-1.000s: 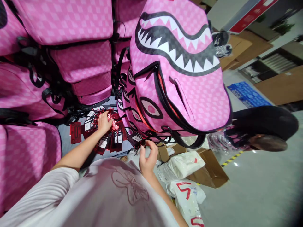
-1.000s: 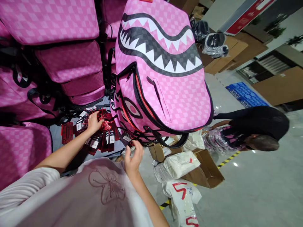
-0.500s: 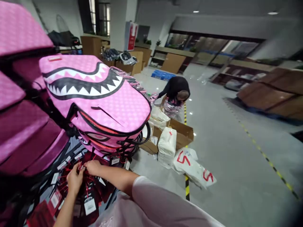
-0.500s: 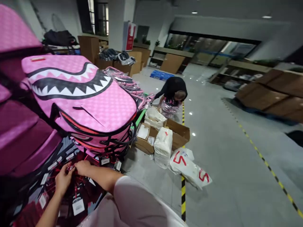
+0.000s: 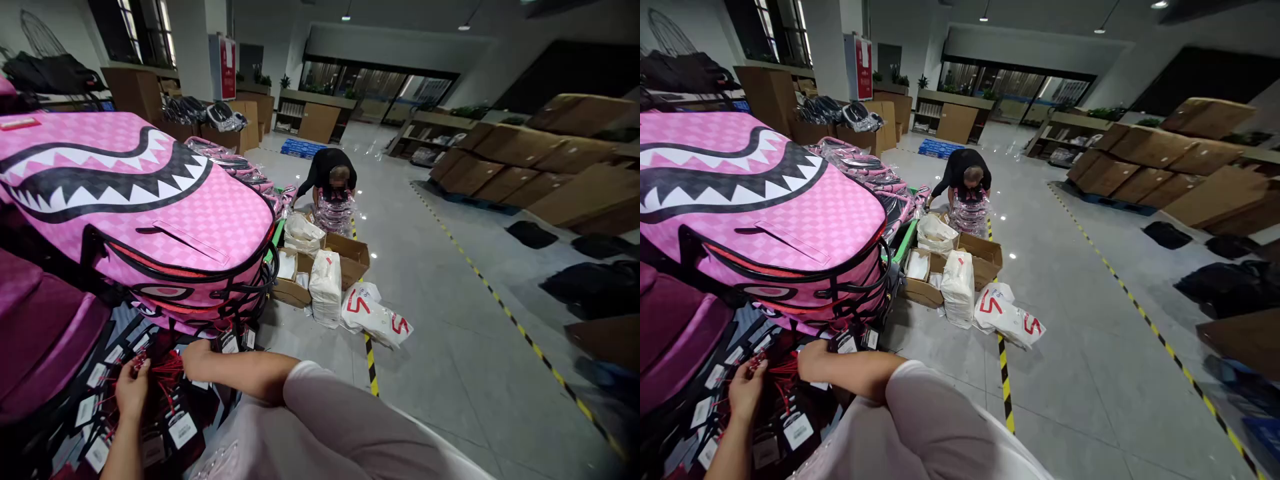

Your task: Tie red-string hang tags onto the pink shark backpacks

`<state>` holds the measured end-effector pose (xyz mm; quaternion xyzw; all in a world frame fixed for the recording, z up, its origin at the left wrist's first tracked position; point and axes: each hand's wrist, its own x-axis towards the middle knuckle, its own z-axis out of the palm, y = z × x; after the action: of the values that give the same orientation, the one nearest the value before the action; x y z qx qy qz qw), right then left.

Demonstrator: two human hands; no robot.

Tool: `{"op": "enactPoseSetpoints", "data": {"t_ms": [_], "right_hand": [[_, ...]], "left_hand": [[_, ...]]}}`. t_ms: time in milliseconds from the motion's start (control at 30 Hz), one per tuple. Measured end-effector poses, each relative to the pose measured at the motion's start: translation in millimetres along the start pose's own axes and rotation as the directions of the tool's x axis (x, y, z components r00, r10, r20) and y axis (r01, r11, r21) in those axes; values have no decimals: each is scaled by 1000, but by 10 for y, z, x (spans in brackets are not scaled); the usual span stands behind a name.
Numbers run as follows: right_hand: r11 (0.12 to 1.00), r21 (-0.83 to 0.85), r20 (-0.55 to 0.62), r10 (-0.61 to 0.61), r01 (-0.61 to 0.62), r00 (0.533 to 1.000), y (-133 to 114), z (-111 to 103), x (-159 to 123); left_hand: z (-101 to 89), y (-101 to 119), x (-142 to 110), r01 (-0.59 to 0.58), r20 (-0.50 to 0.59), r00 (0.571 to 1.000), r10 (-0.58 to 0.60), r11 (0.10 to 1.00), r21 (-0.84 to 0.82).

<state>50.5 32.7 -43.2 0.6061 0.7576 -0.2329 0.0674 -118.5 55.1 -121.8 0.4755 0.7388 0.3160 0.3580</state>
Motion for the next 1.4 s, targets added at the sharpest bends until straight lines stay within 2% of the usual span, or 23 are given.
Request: {"op": "enactPoseSetpoints", "data": {"t_ms": [67,100,167,233,267,300,367,433,533,633,700,767,833,933,1000,1067,1100,1233,1333,1400], "right_hand": [[999,-15,96,52,-51,994,144,-71,-195],[998,-9,135,64,-63,989,204,-106,-298],[998,41,131,40,-46,991,285,-162,-496],[993,118,81,7,-17,997,321,-192,-665],[988,155,41,5,-11,999,327,-197,-733],[982,190,-3,5,-4,1000,329,-195,-789],[970,242,-88,-1,22,996,324,-175,-864],[961,270,-156,-16,58,988,317,-149,-898],[949,301,-215,-33,98,976,310,-129,-916],[922,359,-263,-53,149,963,292,-138,-960],[886,412,-338,-68,212,939,277,-160,-1011],[833,472,-444,-59,290,894,285,-202,-1076],[754,545,-546,-12,366,838,337,-271,-1166],[648,609,-672,116,457,731,475,-432,-1345],[660,559,-759,163,502,631,555,-584,-1451],[728,460,-829,148,508,539,596,-759,-1508],[770,406,-851,123,492,510,601,-846,-1517],[878,252,-898,55,406,437,595,-1071,-1504],[870,228,-933,67,437,354,627,-1074,-1522],[836,257,-935,88,485,343,662,-1045,-1548]], "left_hand": [[-86,133,-24,15,-4,1000,-14,986,165],[-130,217,-70,-21,-5,1000,23,969,247],[-190,389,-238,-134,-83,981,174,925,355],[-188,527,-485,-232,-198,927,319,901,366],[-160,571,-618,-267,-212,915,344,908,321],[-116,595,-745,-292,-181,924,338,926,241],[4,594,-949,-292,-24,956,293,956,36],[132,564,-1065,-237,94,964,249,964,-121],[245,570,-1130,-156,92,980,178,967,-201],[204,692,-1204,-150,41,985,167,951,-271],[114,812,-1263,-153,-2,986,164,916,-371],[10,931,-1293,-145,-17,987,158,856,-496],[-89,1026,-1300,-171,-47,984,174,815,-553],[-198,1123,-1319,-252,-93,966,241,798,-548],[-242,1187,-1349,-340,-124,939,321,804,-489],[-273,1283,-1385,-448,-142,892,428,804,-392],[-286,1346,-1404,-501,-139,864,484,794,-345],[-316,1689,-1466,-689,-96,719,688,688,-230],[-308,1951,-1470,-800,-61,593,803,579,-156],[-290,2086,-1454,-842,-33,534,845,528,-113]]}}
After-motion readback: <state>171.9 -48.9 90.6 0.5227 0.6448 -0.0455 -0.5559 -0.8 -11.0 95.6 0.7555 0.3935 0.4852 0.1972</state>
